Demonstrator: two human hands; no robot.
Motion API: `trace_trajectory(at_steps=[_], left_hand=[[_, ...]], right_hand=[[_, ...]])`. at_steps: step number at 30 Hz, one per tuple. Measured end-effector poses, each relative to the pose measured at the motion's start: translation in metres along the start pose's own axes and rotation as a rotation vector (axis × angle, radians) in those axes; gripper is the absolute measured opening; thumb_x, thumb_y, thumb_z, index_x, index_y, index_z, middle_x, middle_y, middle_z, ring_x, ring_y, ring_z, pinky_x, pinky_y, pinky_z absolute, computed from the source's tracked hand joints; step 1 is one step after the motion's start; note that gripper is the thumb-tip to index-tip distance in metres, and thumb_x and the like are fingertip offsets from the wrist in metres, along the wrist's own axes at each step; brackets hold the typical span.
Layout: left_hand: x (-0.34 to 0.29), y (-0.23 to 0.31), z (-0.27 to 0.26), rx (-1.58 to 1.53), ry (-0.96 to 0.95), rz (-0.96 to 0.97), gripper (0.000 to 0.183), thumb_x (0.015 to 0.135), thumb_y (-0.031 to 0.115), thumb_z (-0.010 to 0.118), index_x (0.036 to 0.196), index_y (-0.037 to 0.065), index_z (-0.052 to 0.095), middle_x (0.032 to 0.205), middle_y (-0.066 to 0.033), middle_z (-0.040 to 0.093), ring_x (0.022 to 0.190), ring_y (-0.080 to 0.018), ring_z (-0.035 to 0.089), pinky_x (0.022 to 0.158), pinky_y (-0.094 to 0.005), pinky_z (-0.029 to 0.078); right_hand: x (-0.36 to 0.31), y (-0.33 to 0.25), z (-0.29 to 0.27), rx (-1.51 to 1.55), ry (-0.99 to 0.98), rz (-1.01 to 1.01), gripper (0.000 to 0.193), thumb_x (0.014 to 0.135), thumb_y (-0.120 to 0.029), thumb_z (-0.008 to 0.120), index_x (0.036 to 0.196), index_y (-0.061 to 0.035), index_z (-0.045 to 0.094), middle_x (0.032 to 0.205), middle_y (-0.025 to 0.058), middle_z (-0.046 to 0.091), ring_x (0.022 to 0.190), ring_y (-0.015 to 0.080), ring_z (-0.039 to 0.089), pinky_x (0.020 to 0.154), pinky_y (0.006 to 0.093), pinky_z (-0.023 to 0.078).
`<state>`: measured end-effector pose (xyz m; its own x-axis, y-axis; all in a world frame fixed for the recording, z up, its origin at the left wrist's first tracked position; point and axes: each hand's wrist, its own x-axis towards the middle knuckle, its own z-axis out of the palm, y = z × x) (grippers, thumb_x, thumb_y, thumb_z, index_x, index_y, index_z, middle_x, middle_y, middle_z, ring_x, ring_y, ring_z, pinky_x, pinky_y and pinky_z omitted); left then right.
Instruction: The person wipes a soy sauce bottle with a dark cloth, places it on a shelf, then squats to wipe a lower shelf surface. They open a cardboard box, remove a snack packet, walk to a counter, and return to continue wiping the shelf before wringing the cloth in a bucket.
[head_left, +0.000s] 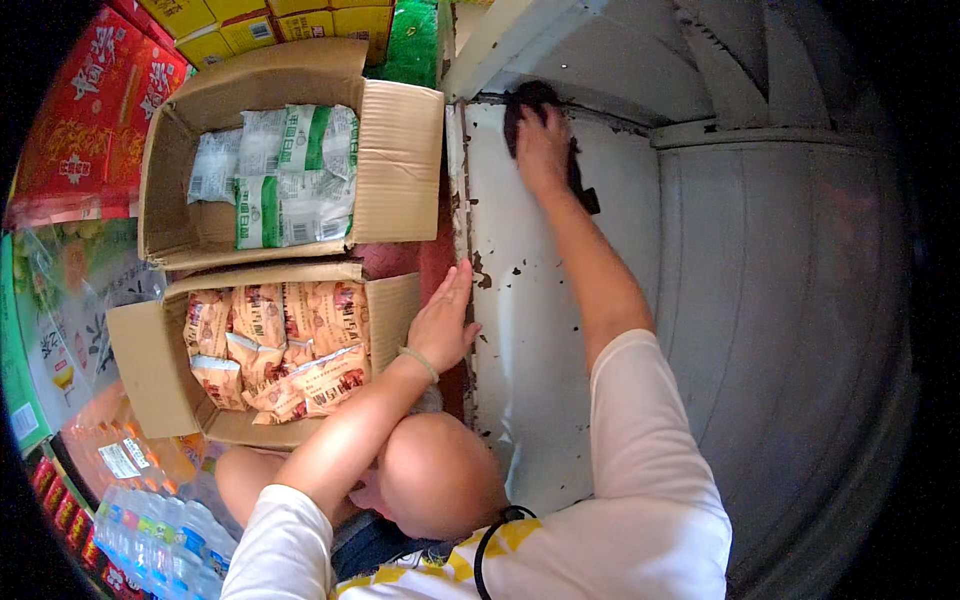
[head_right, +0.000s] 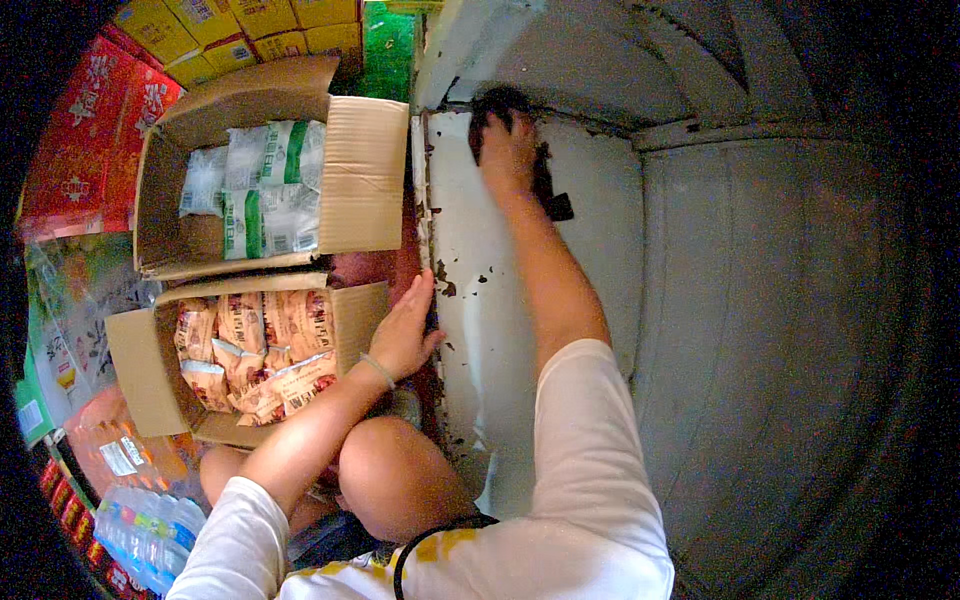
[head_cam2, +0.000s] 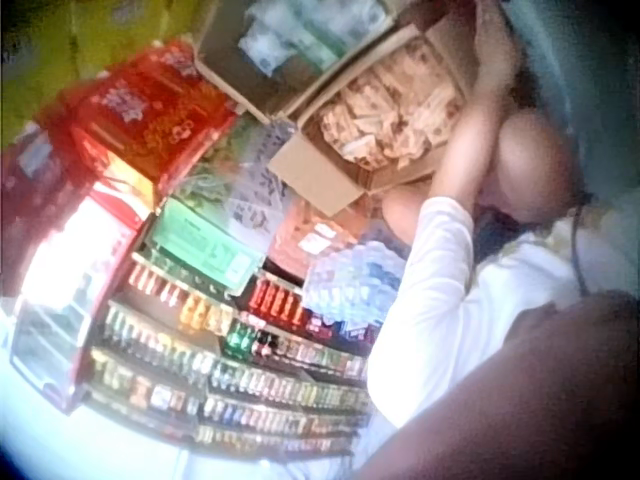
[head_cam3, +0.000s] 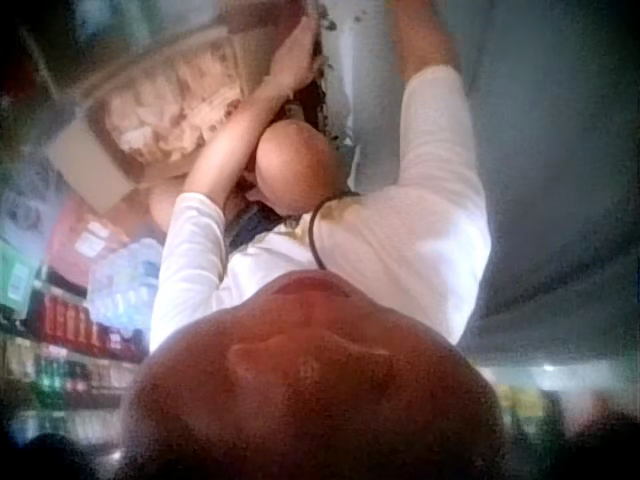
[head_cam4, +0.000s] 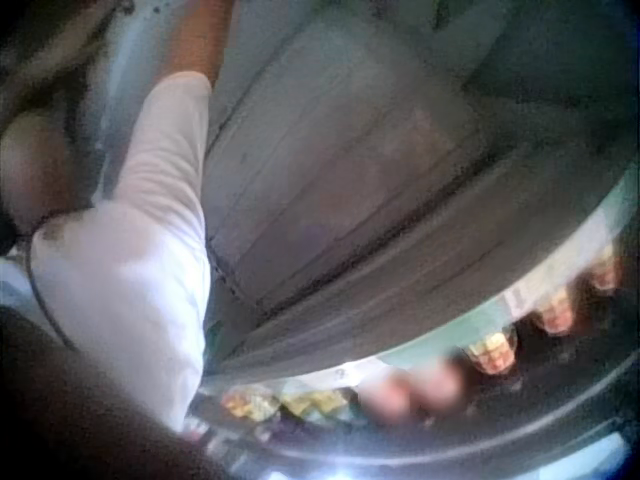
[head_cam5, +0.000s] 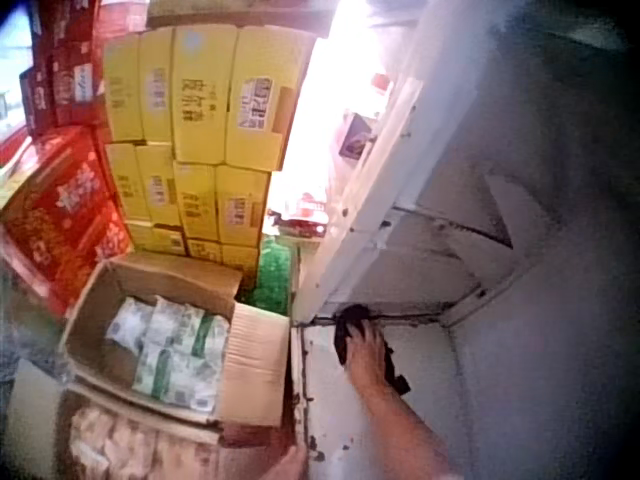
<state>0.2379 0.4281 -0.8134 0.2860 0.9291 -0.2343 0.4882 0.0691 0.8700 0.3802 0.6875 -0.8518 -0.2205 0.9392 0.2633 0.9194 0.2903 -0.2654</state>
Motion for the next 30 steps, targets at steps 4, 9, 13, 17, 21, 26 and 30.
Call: trace_trajectory(at_steps=[4, 9, 13, 17, 21, 26, 30], left_hand=[[0.002, 0.000, -0.004, 0.064, -0.020, -0.078, 0.090, 0.074, 0.008, 0.064, 0.141, -0.001, 0.003, 0.143, -0.0192, 0.024, 0.134, -0.0293, 0.022, 0.106, -0.0336, 0.027], [-0.001, -0.005, -0.003, 0.036, 0.024, -0.061, 0.090, 0.075, 0.011, 0.065, 0.140, -0.003, 0.004, 0.139, -0.0272, 0.025, 0.132, -0.0350, 0.024, 0.107, -0.0364, 0.025], [0.003, -0.001, -0.001, 0.029, -0.002, 0.021, 0.090, 0.075, 0.010, 0.065, 0.140, -0.003, 0.003, 0.141, -0.0258, 0.024, 0.133, -0.0345, 0.023, 0.107, -0.0361, 0.024], [-0.001, -0.011, 0.000, 0.016, 0.030, -0.048, 0.092, 0.074, 0.009, 0.066, 0.140, -0.002, 0.003, 0.142, -0.0247, 0.021, 0.133, -0.0346, 0.022, 0.107, -0.0355, 0.024], [-0.005, -0.007, 0.003, 0.005, 0.029, -0.038, 0.093, 0.073, 0.009, 0.067, 0.141, 0.000, 0.003, 0.144, -0.0221, 0.018, 0.133, -0.0326, 0.022, 0.108, -0.0345, 0.024], [0.004, -0.003, 0.001, 0.012, 0.004, 0.015, 0.092, 0.073, 0.010, 0.067, 0.140, -0.001, 0.005, 0.144, -0.0228, 0.017, 0.134, -0.0325, 0.021, 0.108, -0.0344, 0.023], [0.000, -0.006, -0.002, 0.059, 0.036, -0.051, 0.093, 0.072, 0.009, 0.067, 0.141, 0.001, 0.005, 0.145, -0.0213, 0.017, 0.133, -0.0309, 0.023, 0.107, -0.0340, 0.026]], right_hand=[[-0.021, -0.045, 0.002, 0.168, -0.066, -0.402, 0.036, 0.083, -0.020, 0.056, 0.116, -0.0059, 0.055, 0.121, 0.0200, 0.046, 0.115, 0.0394, 0.040, 0.099, 0.0466, 0.032], [-0.005, 0.062, -0.027, 0.175, -0.091, 0.189, 0.030, 0.085, -0.015, 0.045, 0.111, -0.0025, 0.053, 0.117, 0.0223, 0.049, 0.103, 0.0382, 0.050, 0.088, 0.0461, 0.041], [-0.029, 0.224, -0.046, -0.818, -0.245, -0.002, 0.038, 0.085, -0.017, 0.044, 0.120, -0.0027, 0.048, 0.126, 0.0213, 0.044, 0.114, 0.0364, 0.042, 0.098, 0.0491, 0.032], [-0.007, 0.088, -0.010, -0.034, -0.204, 0.000, 0.037, 0.090, -0.021, 0.042, 0.122, -0.0031, 0.047, 0.128, 0.0225, 0.041, 0.119, 0.0378, 0.039, 0.100, 0.0436, 0.031], [-0.003, 0.083, -0.021, -0.151, -0.251, -0.148, 0.042, 0.092, -0.024, 0.039, 0.128, -0.0040, 0.043, 0.133, 0.0232, 0.036, 0.123, 0.0377, 0.035, 0.104, 0.0419, 0.028], [0.020, 0.178, -0.029, -0.702, -0.241, -0.050, 0.041, 0.087, -0.021, 0.046, 0.125, -0.0035, 0.045, 0.131, 0.0219, 0.040, 0.118, 0.0434, 0.037, 0.100, 0.0485, 0.031], [0.011, 0.125, 0.003, -0.136, -0.027, -0.259, 0.041, 0.087, -0.019, 0.044, 0.125, -0.0031, 0.046, 0.128, 0.0258, 0.041, 0.117, 0.0438, 0.038, 0.101, 0.0523, 0.027]])
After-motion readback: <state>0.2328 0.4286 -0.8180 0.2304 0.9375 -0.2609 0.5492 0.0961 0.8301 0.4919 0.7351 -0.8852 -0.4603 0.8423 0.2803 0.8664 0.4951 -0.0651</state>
